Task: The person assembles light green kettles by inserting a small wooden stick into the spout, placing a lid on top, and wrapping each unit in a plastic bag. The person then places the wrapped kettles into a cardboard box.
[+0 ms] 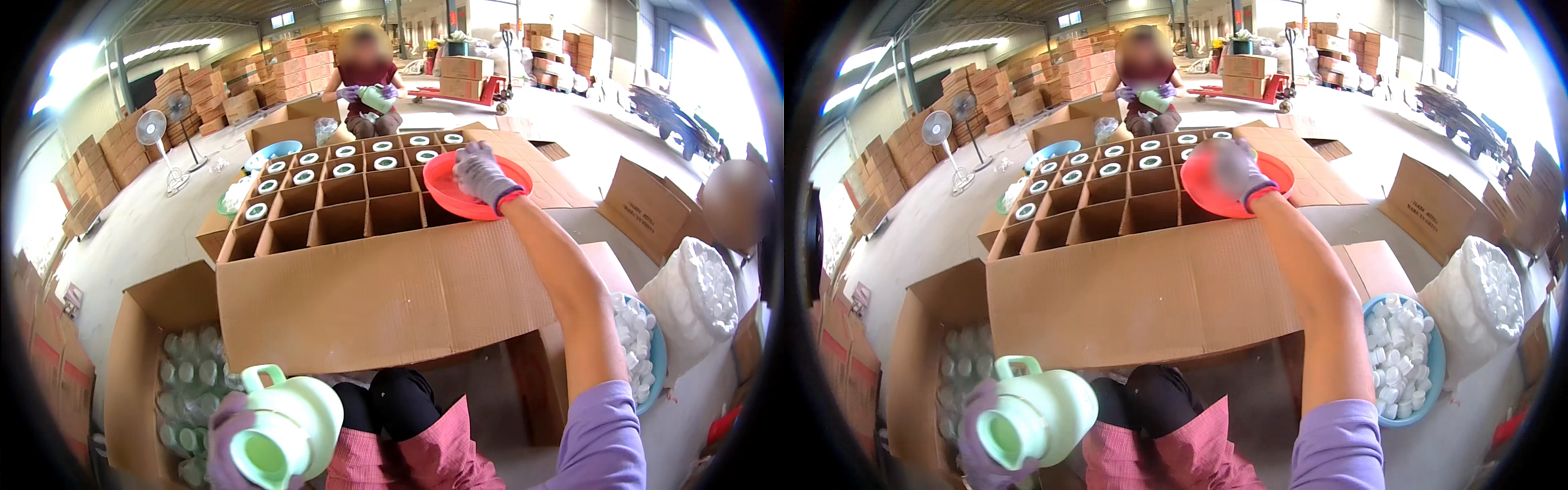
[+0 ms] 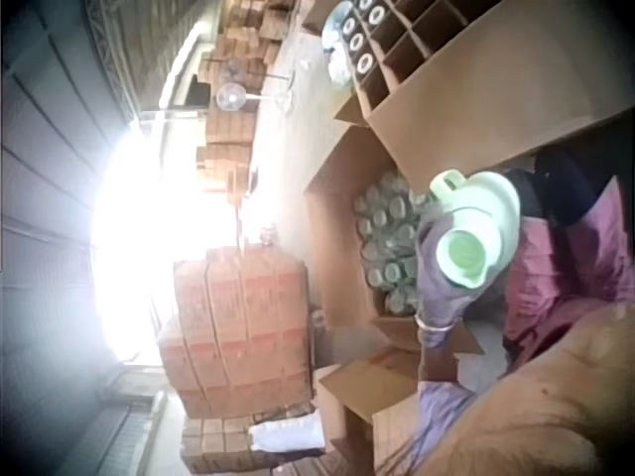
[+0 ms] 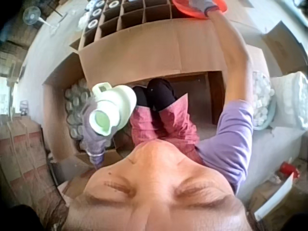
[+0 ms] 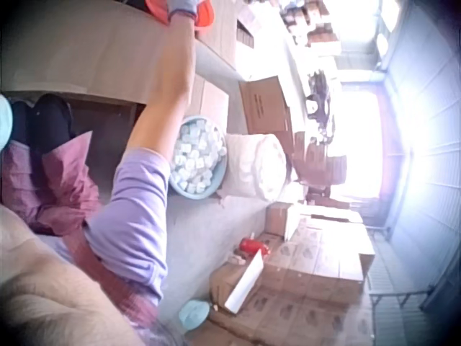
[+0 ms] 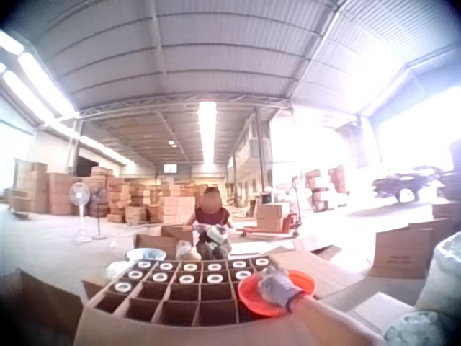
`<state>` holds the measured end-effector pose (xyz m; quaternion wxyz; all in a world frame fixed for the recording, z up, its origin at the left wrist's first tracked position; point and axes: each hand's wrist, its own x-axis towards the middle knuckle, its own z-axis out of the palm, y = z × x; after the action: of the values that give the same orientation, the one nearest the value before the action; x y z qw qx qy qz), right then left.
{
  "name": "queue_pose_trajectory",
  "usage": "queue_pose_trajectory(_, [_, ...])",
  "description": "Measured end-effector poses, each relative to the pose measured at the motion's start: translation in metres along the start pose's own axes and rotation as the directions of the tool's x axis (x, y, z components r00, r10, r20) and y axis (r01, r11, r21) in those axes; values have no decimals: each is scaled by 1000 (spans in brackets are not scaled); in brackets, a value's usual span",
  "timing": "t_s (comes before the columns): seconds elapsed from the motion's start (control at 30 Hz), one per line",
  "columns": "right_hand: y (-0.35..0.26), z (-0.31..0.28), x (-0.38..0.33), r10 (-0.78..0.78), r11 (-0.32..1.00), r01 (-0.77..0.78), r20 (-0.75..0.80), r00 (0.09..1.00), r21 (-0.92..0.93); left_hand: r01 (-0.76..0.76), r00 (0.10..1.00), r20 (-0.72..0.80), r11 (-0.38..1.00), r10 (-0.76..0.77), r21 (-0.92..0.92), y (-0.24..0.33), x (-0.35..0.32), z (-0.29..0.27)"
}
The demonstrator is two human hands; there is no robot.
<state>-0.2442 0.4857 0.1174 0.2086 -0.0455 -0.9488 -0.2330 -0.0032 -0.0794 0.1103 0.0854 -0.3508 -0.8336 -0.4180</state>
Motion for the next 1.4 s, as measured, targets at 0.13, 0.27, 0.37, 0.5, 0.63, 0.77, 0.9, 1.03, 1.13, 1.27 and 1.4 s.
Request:
queue_pose_trajectory(0.13, [-8,-37,-2,278,857,-163,-174,945,488,-60,996,-66,998,58,-35,-10,-6,26])
queue_pose_trajectory(0.27, [-52,-76,-60,125,125,285,-300,946,950,8,992,-124,994,5,108,-10,-12,32])
queue_pose_trajectory(0.37, [-111,-145,-138,-202,-141,-56,27,979,988,53,991,-122,998,-56,-24,-25,-6,38])
queue_pose_trajectory(0.5, [-130,-171,-175,-229,-45,-192,177,957,980,-26,997,-72,997,21,-70,-25,-6,25])
queue_pose_trajectory(0.63, [-95,-194,-204,-156,-24,-266,259,953,964,-208,975,-99,975,200,-76,-17,13,25])
queue_pose_trajectory(0.77, [-140,-197,-211,-302,-75,-239,206,931,968,-45,966,-244,986,85,163,14,-7,4])
queue_pose_trajectory(0.9, [-167,-197,-227,-315,-24,-142,127,940,990,-4,953,-291,964,84,265,-10,8,49])
queue_pose_trajectory(1.03, [-182,-202,-245,-478,136,294,-197,856,946,57,953,-298,929,59,366,-9,9,71])
queue_pose_trajectory(1.13, [-200,-195,-256,-507,278,429,-248,825,859,54,959,-274,911,66,409,-13,7,87])
queue_pose_trajectory(1.27, [-214,-178,-262,-525,319,366,-159,836,874,47,969,-234,877,75,477,-23,2,105])
queue_pose_trajectory(1.4, [-218,-169,-271,-551,408,352,-81,831,843,77,970,-240,869,48,489,-29,-2,112])
